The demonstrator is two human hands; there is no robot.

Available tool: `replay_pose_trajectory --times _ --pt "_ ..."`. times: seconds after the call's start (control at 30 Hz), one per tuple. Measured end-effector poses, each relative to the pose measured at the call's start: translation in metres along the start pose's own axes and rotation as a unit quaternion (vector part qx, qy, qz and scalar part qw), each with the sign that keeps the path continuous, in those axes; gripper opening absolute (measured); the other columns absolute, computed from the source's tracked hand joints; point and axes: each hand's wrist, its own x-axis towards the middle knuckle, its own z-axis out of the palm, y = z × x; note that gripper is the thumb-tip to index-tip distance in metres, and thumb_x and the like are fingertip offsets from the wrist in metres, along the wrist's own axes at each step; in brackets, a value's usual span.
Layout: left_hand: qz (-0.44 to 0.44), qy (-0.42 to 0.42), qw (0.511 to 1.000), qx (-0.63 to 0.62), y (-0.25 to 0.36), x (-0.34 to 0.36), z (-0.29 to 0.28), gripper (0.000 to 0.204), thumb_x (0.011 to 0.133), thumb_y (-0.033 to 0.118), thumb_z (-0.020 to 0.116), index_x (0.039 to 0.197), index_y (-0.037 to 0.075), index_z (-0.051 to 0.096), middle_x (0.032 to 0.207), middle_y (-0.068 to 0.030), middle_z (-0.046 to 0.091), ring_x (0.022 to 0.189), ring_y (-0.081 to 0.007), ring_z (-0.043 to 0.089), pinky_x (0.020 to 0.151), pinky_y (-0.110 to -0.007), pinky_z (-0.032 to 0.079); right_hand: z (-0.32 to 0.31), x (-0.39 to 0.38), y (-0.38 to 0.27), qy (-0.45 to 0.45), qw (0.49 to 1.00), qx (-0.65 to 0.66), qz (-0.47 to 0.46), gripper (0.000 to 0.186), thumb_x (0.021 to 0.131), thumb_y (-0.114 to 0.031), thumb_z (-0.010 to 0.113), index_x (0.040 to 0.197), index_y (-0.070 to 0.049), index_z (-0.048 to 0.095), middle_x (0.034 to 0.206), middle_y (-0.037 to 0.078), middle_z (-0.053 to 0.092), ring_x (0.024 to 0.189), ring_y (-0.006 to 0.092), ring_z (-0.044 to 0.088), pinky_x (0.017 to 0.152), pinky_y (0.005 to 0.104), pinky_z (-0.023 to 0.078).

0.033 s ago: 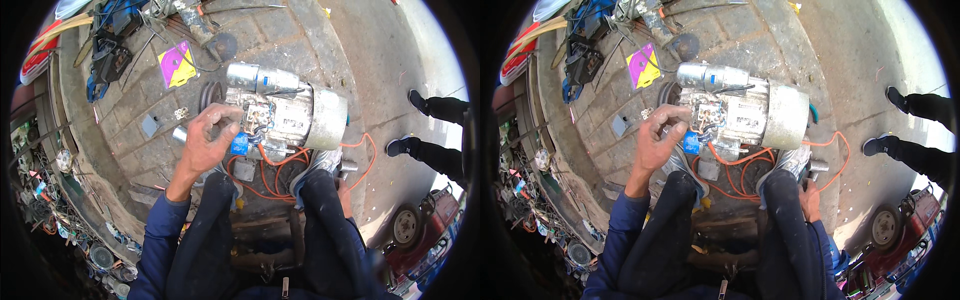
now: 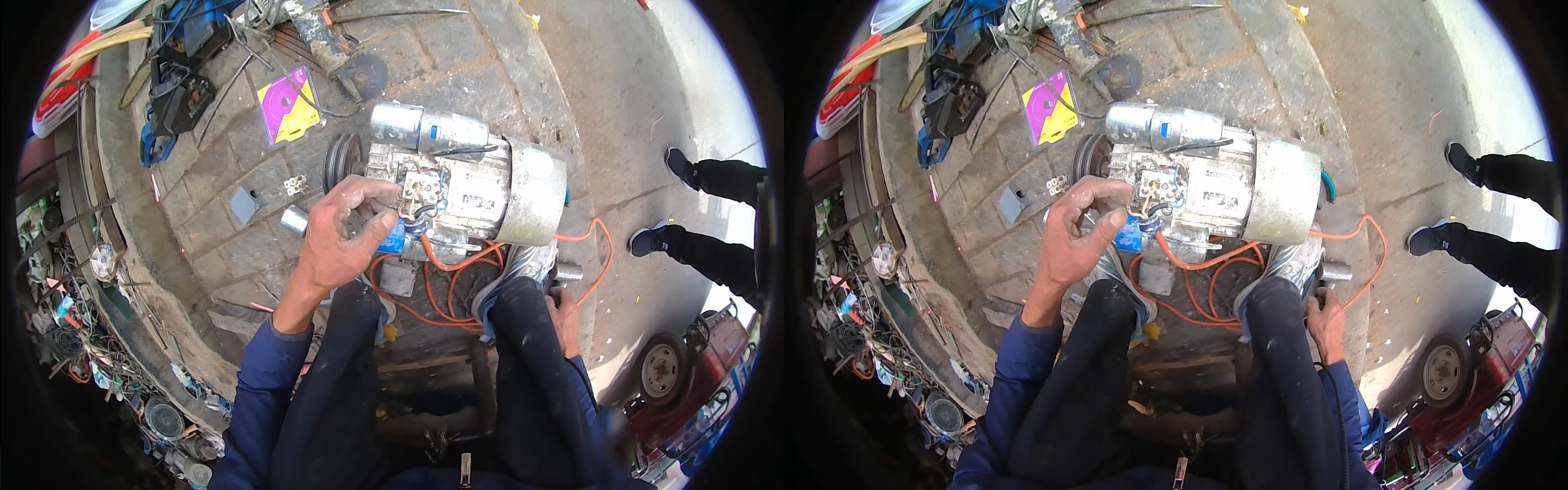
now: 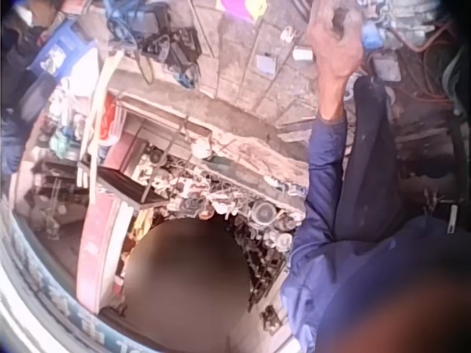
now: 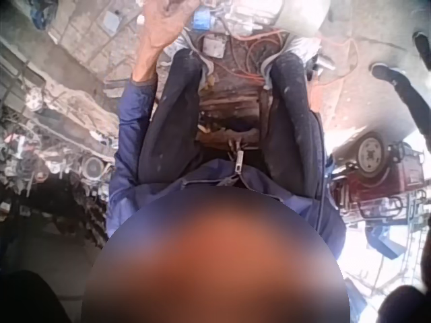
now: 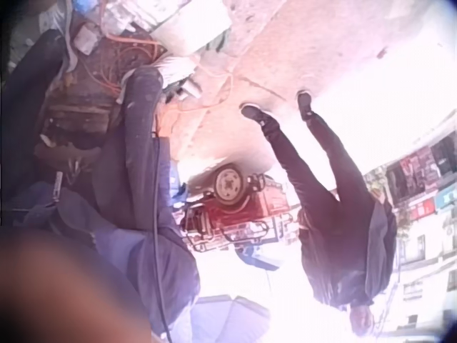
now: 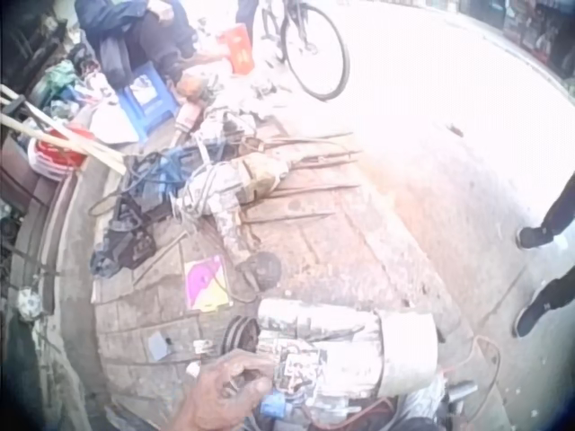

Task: The person sits on the ground and uses a screwdriver and pliers to adjust and tighten connections on an electric motor's terminal block. They repeatedly connect and secure wires to the terminals throughout the clip.

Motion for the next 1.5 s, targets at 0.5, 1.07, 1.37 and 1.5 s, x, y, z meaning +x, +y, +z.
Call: replay_pose_trajectory --times 0.5,1.07,1.37,1.5 --pt "0.051 -0.002 0.999 -0.014 0.013 -0.005 0.014 0.011 0.095 0.003 0.084 0.105 -0.001 0.081 0.104 -0.0137 0.081 0.097 -0.0251 0.077 0.089 -0.036 0.059 -0.045 -0.040 -0.328 -0.097 0.831 0.054 -0.545 0.047 0.093 -0.001 0.081 0.138 -0.001 0.071 0.107 0.012 0.073 0.090 0.0229 0.070 0.080 0.0346 0.056" --pt "0.133 0.005 0.991 -0.001 0.000 -0.006 0.018 0.024 0.085 -0.001 0.089 0.105 0.004 0.077 0.105 -0.0133 0.079 0.097 -0.0311 0.077 0.086 -0.040 0.060 -0.004 -0.045 -0.329 -0.057 0.824 0.044 -0.562 0.014 0.098 -0.003 0.079 0.104 -0.002 0.066 0.087 0.015 0.069 0.071 0.0381 0.070 0.063 0.0435 0.057" --pt "0.092 0.025 0.994 -0.046 -0.006 -0.006 0.026 0.016 0.090 -0.001 0.084 0.104 0.001 0.076 0.101 -0.0127 0.077 0.094 -0.0262 0.075 0.082 -0.037 0.059 0.002 -0.029 -0.346 0.002 0.819 -0.031 -0.573 0.023 0.098 -0.010 0.080 0.096 -0.002 0.058 0.083 0.019 0.068 0.070 0.0413 0.071 0.059 0.0461 0.055" --pt "0.073 0.034 0.995 -0.059 -0.003 -0.007 0.026 0.014 0.093 -0.002 0.082 0.106 0.000 0.076 0.100 -0.0126 0.077 0.092 -0.0254 0.075 0.083 -0.037 0.059 -0.001 -0.030 -0.352 -0.044 0.850 0.014 -0.524 0.019 0.103 -0.014 0.076 0.101 0.000 0.064 0.083 0.018 0.068 0.069 0.0381 0.069 0.062 0.0435 0.055"
